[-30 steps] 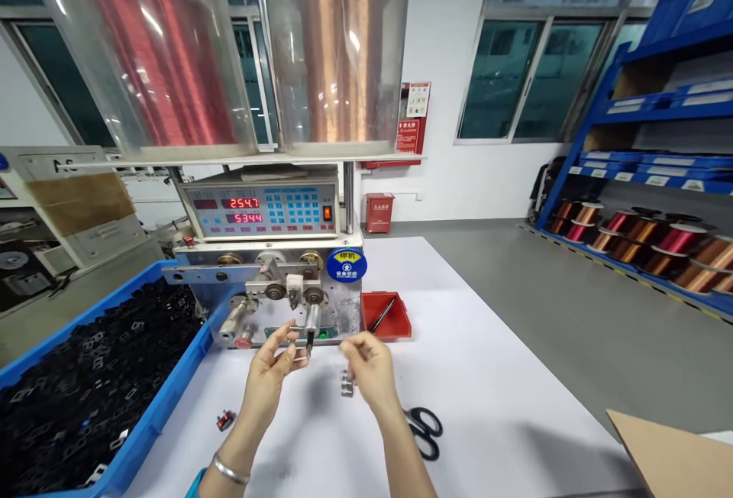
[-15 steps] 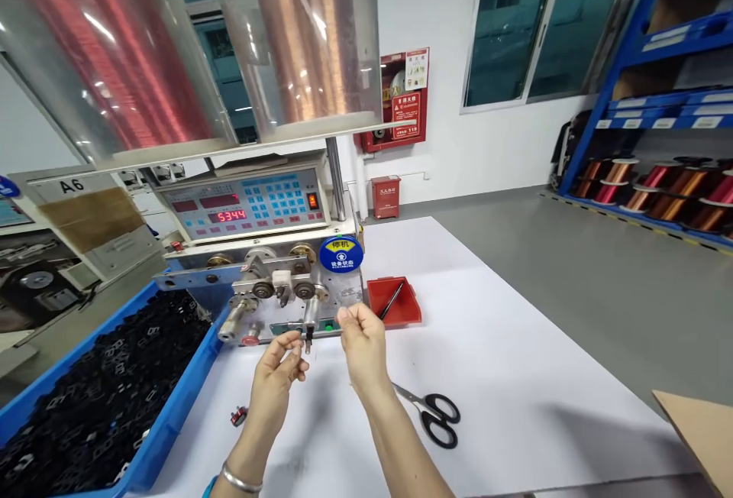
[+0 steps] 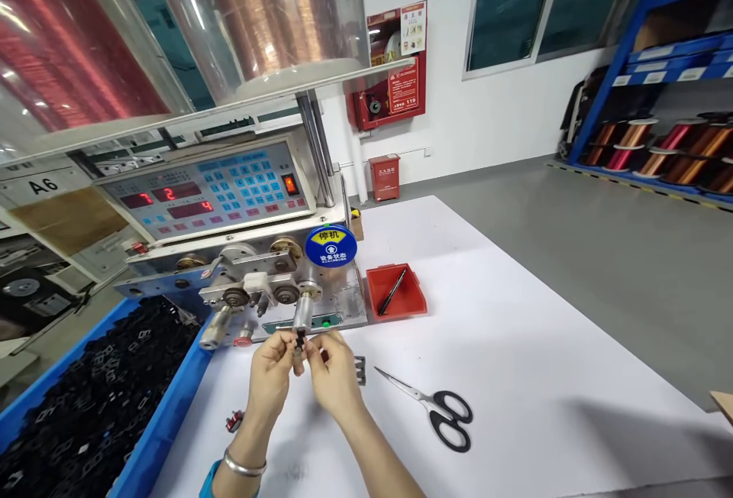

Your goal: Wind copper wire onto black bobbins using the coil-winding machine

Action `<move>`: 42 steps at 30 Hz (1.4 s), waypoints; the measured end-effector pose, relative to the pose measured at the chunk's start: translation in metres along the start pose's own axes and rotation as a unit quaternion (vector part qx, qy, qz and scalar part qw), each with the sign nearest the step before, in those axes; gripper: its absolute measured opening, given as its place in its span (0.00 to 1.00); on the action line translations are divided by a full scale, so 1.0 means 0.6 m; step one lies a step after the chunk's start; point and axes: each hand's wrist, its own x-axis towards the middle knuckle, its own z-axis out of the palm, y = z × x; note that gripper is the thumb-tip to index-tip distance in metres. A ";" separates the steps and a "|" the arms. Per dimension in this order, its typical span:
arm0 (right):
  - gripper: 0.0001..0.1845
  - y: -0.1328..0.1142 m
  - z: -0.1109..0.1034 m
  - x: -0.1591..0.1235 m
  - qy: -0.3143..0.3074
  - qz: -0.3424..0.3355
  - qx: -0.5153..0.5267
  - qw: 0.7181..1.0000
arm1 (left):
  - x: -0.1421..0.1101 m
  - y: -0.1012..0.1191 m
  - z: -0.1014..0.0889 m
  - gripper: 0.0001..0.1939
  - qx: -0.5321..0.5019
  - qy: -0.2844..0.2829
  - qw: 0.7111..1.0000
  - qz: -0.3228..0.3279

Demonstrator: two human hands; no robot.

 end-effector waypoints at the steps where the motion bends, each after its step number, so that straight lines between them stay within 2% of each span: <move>1: 0.10 -0.005 -0.009 0.003 0.006 -0.020 -0.011 1.000 | -0.001 0.001 -0.002 0.16 0.021 0.002 1.000 0.011; 4: 0.24 -0.021 -0.029 0.014 -0.026 -0.114 -0.039 0.992 | -0.009 0.013 -0.019 0.15 0.108 0.011 0.993 0.047; 7: 0.25 -0.027 -0.033 0.026 -0.067 -0.194 -0.065 0.977 | -0.009 0.048 -0.048 0.11 0.218 0.030 0.970 0.106; 10: 0.25 -0.026 -0.028 0.035 -0.071 -0.211 -0.058 0.973 | 0.022 0.090 -0.063 0.06 0.283 0.032 0.944 0.166; 11: 0.25 -0.025 -0.026 0.037 -0.070 -0.209 -0.047 0.974 | 0.038 0.099 -0.061 0.07 0.269 0.026 0.950 0.156; 13: 0.24 -0.024 -0.024 0.038 -0.065 -0.209 -0.028 0.975 | 0.067 0.102 -0.049 0.11 0.193 0.004 0.977 0.094; 15: 0.24 -0.025 -0.024 0.037 -0.057 -0.215 -0.022 0.975 | 0.079 0.084 -0.032 0.13 0.112 -0.016 0.993 0.034; 17: 0.25 -0.026 -0.025 0.037 -0.055 -0.224 -0.023 0.973 | 0.068 0.059 -0.022 0.14 0.080 -0.028 0.996 0.012; 19: 0.26 -0.027 -0.025 0.036 -0.054 -0.233 -0.024 0.971 | 0.042 0.044 -0.025 0.14 0.078 -0.034 0.996 0.005; 22: 0.27 -0.025 -0.025 0.035 -0.058 -0.233 -0.017 0.971 | 0.018 0.055 -0.038 0.13 0.084 -0.053 0.995 0.013; 25: 0.26 -0.022 -0.024 0.034 -0.058 -0.221 -0.010 0.974 | 0.040 0.083 -0.036 0.14 0.071 -0.079 0.994 0.018; 27: 0.26 -0.021 -0.024 0.034 -0.053 -0.219 -0.013 0.974 | 0.063 0.088 -0.026 0.16 0.056 -0.085 0.995 0.000; 29: 0.26 -0.023 -0.025 0.034 -0.053 -0.219 -0.019 0.974 | 0.068 0.079 -0.020 0.18 0.054 -0.094 0.994 -0.018; 31: 0.26 -0.026 -0.026 0.035 -0.058 -0.218 -0.023 0.974 | 0.054 0.066 -0.022 0.18 0.058 -0.100 0.993 -0.021; 35: 0.25 -0.029 -0.026 0.035 -0.063 -0.212 -0.020 0.975 | 0.029 0.064 -0.040 0.15 0.084 -0.085 0.992 0.036; 37: 0.24 -0.027 -0.024 0.035 -0.058 -0.206 -0.010 0.977 | 0.043 0.070 -0.041 0.15 0.089 -0.077 0.992 0.047; 40: 0.24 -0.025 -0.022 0.035 -0.058 -0.202 -0.003 0.978 | 0.066 0.066 -0.033 0.18 0.073 -0.084 0.994 0.018; 42: 0.25 -0.026 -0.023 0.036 -0.065 -0.203 -0.014 0.977 | 0.062 0.056 -0.030 0.19 0.075 -0.097 0.992 0.004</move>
